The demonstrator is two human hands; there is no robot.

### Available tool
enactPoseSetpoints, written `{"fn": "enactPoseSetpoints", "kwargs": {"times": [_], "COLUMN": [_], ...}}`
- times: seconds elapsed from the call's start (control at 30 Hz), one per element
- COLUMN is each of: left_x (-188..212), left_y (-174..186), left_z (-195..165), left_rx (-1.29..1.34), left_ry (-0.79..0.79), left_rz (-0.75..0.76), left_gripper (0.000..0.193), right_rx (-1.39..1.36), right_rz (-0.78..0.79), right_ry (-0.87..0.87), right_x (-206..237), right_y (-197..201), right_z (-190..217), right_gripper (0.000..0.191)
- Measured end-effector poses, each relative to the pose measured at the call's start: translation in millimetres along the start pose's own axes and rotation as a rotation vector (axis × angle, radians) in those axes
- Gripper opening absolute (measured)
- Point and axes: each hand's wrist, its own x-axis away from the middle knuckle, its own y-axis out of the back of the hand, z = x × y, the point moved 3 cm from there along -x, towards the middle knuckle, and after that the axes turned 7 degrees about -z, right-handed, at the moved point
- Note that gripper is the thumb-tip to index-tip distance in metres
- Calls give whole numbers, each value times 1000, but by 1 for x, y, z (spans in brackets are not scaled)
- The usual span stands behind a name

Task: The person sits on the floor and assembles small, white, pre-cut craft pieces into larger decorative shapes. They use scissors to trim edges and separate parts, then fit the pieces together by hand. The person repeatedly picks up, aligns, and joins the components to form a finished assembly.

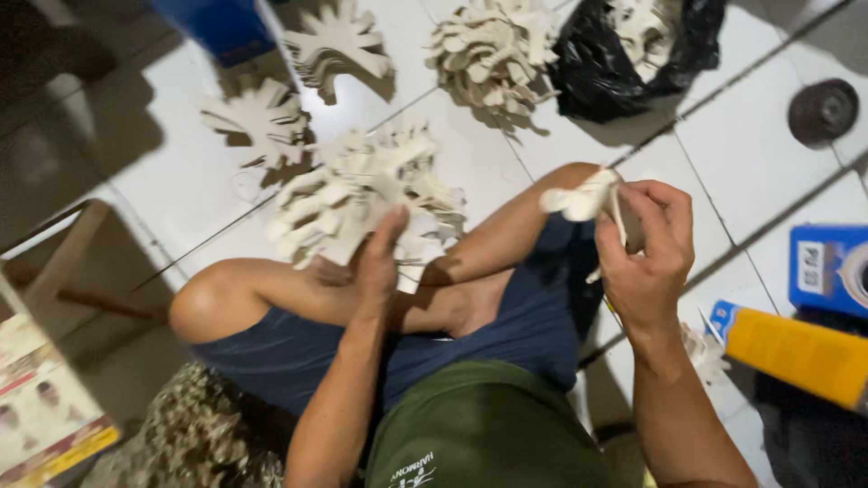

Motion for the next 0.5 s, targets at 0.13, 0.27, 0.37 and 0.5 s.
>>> {"fn": "enactPoseSetpoints", "kwargs": {"times": [0.13, 0.27, 0.37, 0.5], "left_x": [5, 25, 38, 41], "left_y": [-13, -24, -19, -14], "left_z": [-13, -50, -92, -132], "left_rx": [129, 241, 266, 274], "left_ry": [-43, -53, -166, -319], "left_rz": [60, 80, 59, 47], "left_gripper": [46, 43, 42, 43], "right_rx": [314, 289, 275, 350], "right_rz": [245, 342, 174, 283], "right_ry": [184, 160, 112, 67], "right_x": [12, 28, 35, 46], "right_y": [4, -5, 1, -3], "right_z": [-21, -42, -55, -66], "right_gripper": [51, 60, 65, 63]}}
